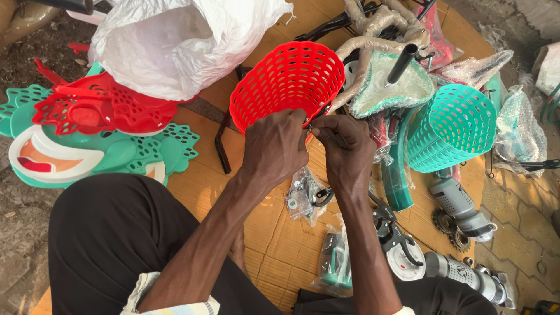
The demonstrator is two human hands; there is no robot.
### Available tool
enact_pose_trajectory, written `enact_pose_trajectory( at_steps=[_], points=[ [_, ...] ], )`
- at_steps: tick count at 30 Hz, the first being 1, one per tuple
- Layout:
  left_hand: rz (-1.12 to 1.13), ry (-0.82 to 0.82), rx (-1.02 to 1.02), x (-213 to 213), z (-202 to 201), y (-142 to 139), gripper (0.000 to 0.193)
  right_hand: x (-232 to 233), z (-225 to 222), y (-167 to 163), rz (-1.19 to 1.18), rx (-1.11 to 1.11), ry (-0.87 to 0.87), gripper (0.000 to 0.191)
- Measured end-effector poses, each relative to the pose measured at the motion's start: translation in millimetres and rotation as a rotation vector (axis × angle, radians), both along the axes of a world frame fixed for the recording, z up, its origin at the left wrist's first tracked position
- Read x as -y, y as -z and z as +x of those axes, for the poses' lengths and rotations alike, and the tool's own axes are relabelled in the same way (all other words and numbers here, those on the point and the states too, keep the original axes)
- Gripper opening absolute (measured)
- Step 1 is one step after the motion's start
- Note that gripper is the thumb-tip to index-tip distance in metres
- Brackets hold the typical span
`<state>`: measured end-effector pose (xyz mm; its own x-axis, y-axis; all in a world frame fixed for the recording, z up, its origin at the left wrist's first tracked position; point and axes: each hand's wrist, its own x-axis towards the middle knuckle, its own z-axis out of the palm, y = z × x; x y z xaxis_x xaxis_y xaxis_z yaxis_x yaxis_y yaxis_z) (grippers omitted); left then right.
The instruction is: The person attaches a metal bracket to a red plastic basket using a bolt, nut, and washer. They then use a T-handle wrench to tighten the nut and secure the bracket to the basket.
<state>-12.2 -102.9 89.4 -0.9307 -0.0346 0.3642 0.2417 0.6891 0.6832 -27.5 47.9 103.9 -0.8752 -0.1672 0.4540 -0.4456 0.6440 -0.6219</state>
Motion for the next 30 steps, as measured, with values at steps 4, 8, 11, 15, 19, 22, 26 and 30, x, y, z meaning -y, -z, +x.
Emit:
enact_pose_trajectory(
  at_steps=[4,8,11,15,19,22,26,30],
  points=[
    [-0.001,0.006,0.004,-1,-1,2,0.016,1,-1,0,-0.067,0.020,0.038,0.014],
    [-0.013,0.008,0.008,-1,-2,2,0.017,4,6,0,0.019,-0.089,0.004,0.011],
    [0.007,-0.002,0.025,1,-1,3,0.016,4,12,1,0.135,-0.238,-0.034,0.013],
    [-0.003,0.012,0.033,1,-2,3,0.016,3,13,5,0.204,-0.351,-0.041,0.015],
    [-0.001,0.017,0.015,-1,-2,3,0.017,0,9,8,0.228,-0.384,-0.048,0.014],
    [-0.013,0.039,0.052,-1,-1,3,0.017,-1,8,10,0.245,-0.373,-0.044,0.014],
    [-0.028,0.093,0.109,2,-5,2,0.019,-2,10,11,0.291,-0.371,-0.028,0.013],
    [0.000,0.092,0.101,0,-5,1,0.018,-5,12,11,0.271,-0.377,-0.057,0.011]
  ],
)
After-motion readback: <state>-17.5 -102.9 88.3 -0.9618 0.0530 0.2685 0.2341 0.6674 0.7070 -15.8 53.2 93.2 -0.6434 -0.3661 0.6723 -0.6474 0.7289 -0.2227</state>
